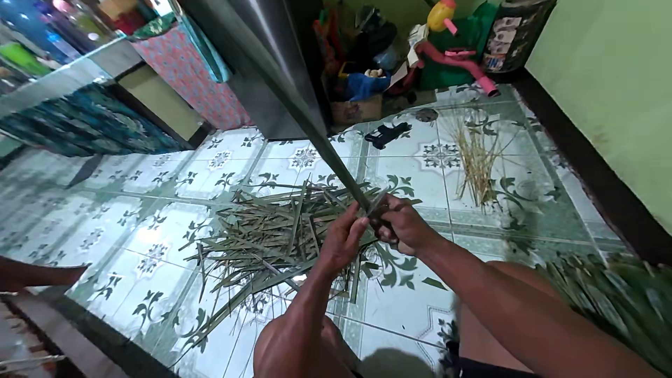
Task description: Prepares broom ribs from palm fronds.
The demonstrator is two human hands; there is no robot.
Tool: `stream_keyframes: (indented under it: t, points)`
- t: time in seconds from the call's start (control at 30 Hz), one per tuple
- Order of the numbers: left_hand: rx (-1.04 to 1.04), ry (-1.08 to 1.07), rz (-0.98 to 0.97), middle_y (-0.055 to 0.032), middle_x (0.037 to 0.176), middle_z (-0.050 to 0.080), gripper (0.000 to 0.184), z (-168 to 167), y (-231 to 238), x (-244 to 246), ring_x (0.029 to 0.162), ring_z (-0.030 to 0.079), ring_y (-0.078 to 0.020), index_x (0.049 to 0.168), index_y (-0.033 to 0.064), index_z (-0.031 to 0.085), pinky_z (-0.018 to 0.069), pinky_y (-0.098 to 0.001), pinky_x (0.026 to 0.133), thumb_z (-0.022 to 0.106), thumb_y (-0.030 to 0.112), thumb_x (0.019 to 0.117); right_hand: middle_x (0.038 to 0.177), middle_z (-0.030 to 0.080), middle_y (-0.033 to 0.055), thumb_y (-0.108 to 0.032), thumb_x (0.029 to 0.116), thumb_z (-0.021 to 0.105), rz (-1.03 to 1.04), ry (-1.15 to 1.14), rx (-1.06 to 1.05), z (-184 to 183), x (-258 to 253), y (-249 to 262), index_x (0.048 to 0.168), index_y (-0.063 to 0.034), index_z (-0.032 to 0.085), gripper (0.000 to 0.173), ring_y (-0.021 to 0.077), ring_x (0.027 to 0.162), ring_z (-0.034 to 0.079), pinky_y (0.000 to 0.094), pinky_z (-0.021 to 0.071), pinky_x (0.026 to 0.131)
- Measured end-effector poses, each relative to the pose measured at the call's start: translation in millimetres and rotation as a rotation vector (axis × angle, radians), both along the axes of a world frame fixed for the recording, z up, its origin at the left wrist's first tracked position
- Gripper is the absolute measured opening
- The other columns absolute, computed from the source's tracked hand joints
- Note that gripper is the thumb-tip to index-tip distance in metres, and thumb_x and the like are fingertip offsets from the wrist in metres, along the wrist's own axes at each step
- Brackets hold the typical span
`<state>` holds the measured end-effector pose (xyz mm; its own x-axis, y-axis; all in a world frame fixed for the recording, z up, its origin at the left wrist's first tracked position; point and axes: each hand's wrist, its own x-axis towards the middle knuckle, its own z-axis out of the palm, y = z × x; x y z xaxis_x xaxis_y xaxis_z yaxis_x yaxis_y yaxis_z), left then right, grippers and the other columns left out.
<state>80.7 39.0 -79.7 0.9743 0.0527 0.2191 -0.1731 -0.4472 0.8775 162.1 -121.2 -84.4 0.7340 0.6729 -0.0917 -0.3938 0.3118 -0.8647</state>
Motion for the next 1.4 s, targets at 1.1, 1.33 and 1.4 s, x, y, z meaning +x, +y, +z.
stream_keyframes:
  t: [1.1, 1.33, 1.4]
  points:
    - [-0.063, -0.233, 0.284, 0.0103, 0.081, 0.065, 0.022, 24.0, 64.8, -4.4, 0.066, 0.060, 0.0012, 0.114, 0.0093, 0.065, 0.0538, -0.0213, 0.061, 0.048, 0.021, 0.1056, 0.083, 0.064, 0.0022, -0.013, 0.1037, 0.050, 0.040, -0.777, -0.283, -6.4, -3.2, -34.4, 0.108, 0.0008, 0.065, 0.021, 0.0022, 0.061, 0.056, 0.0197, 0.0507, 0.057]
    - [-0.302, -0.371, 0.572, 0.0095, 0.097, 0.066, 0.031, 61.1, 110.3, -19.2, 0.076, 0.062, 0.0014, 0.137, 0.0229, 0.057, 0.0555, -0.0207, 0.069, 0.048, 0.028, 0.1077, 0.081, 0.068, 0.0052, -0.017, 0.1018, 0.053, 0.047, -1.081, -0.342, -20.2, -2.9, -46.6, 0.105, -0.0005, 0.071, 0.024, 0.0050, 0.062, 0.061, 0.0223, 0.0548, 0.060]
    - [-0.408, -0.368, 0.589, 0.0098, 0.100, 0.068, 0.028, 51.6, 125.2, -30.0, 0.077, 0.064, 0.0010, 0.135, 0.0258, 0.057, 0.0570, -0.0213, 0.068, 0.048, 0.027, 0.1078, 0.082, 0.068, 0.0059, -0.017, 0.1017, 0.052, 0.110, -1.026, -0.411, -28.2, 6.0, -50.2, 0.106, -0.0005, 0.069, 0.024, 0.0059, 0.061, 0.061, 0.0234, 0.0551, 0.058]
